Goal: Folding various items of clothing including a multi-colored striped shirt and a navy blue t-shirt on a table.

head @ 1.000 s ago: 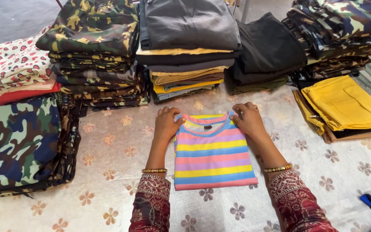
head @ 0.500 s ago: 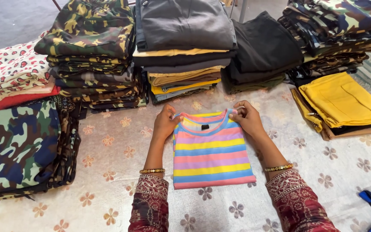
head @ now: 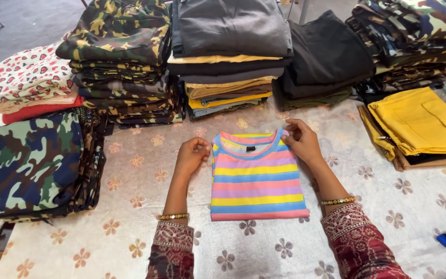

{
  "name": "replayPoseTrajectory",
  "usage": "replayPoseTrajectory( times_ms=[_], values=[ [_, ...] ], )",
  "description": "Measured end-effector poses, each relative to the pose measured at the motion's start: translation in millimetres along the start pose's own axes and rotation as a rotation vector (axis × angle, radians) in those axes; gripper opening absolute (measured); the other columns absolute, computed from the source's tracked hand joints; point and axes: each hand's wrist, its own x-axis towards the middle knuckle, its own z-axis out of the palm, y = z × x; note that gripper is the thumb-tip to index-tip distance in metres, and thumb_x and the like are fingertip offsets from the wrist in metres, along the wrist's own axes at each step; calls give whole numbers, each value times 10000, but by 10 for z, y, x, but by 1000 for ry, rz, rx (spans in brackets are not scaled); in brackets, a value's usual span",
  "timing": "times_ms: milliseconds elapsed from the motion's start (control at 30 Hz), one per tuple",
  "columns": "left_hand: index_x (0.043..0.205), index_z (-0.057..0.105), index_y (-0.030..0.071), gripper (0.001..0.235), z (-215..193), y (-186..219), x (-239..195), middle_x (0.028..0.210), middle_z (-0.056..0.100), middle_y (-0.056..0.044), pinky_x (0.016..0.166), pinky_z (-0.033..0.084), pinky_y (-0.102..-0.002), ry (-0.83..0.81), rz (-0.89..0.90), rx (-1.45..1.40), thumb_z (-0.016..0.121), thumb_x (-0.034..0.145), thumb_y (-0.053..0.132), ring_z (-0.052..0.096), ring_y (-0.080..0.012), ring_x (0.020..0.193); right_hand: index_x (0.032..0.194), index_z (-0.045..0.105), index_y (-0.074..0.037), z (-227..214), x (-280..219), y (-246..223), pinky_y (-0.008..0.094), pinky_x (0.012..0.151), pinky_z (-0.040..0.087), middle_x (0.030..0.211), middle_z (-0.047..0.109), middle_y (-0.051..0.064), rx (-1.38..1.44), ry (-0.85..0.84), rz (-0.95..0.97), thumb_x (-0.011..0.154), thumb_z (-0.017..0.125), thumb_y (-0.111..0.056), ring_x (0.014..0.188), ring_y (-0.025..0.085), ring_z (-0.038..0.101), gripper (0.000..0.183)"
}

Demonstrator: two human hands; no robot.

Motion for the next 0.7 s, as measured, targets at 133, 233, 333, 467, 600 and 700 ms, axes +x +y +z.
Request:
replayPoseTrajectory(
  times_ms=[133, 233, 333, 467, 600, 700],
  values=[
    [993, 687, 9, 71, -9, 83, -262, 792, 702, -60, 484, 497, -238, -126, -123, -123, 653, 940, 41, 689, -124, 585, 1121, 711, -84, 1, -132, -404, 441, 908, 526, 1131, 682, 119, -470, 265, -589, 801, 761, -20, 1030, 369, 641, 330],
    [1002, 667, -5, 77, 12, 213, -437, 781, 698, -59, 484, 502, -235, -140, -148, -81, 637, 938, 27, 696, -131, 589, 1084, 713, -96, 320, -349, -493, 400, 935, 545, 1131, 721, 89, -168, -31, -576, 846, 667, -28, 1068, 304, 667, 252],
    [996, 658, -11, 88, 4, 162, -457, 753, 695, -70, 479, 519, -239, -165, -176, -57, 668, 909, 2, 707, -136, 578, 1061, 715, -51, 647, -788, -1112, 442, 923, 510, 1081, 689, 111, -122, -403, -664, 754, 708, -37, 1050, 333, 617, 308],
    [977, 613, -5, 127, -19, 178, -500, 737, 691, -78, 456, 502, -249, -223, -207, -95, 703, 888, -17, 680, -150, 546, 1078, 735, -45, 818, -973, -1248, 462, 778, 502, 996, 642, 139, -295, -484, -808, 775, 761, -76, 946, 358, 599, 305],
    [947, 648, -7, 80, -10, 155, -491, 737, 708, -80, 459, 500, -243, -251, -217, -76, 708, 899, 16, 684, -139, 558, 897, 680, -75, 882, -905, -952, 414, 799, 523, 914, 652, 88, -167, -476, -673, 816, 761, -81, 919, 315, 616, 115],
    [937, 681, -12, 73, -4, 128, -483, 742, 722, -88, 471, 512, -239, -223, -244, -66, 690, 919, 58, 694, -143, 564, 884, 662, -58, 870, -893, -901, 385, 796, 525, 897, 665, 85, -56, -476, -573, 807, 752, -42, 894, 293, 628, 119]
  ],
)
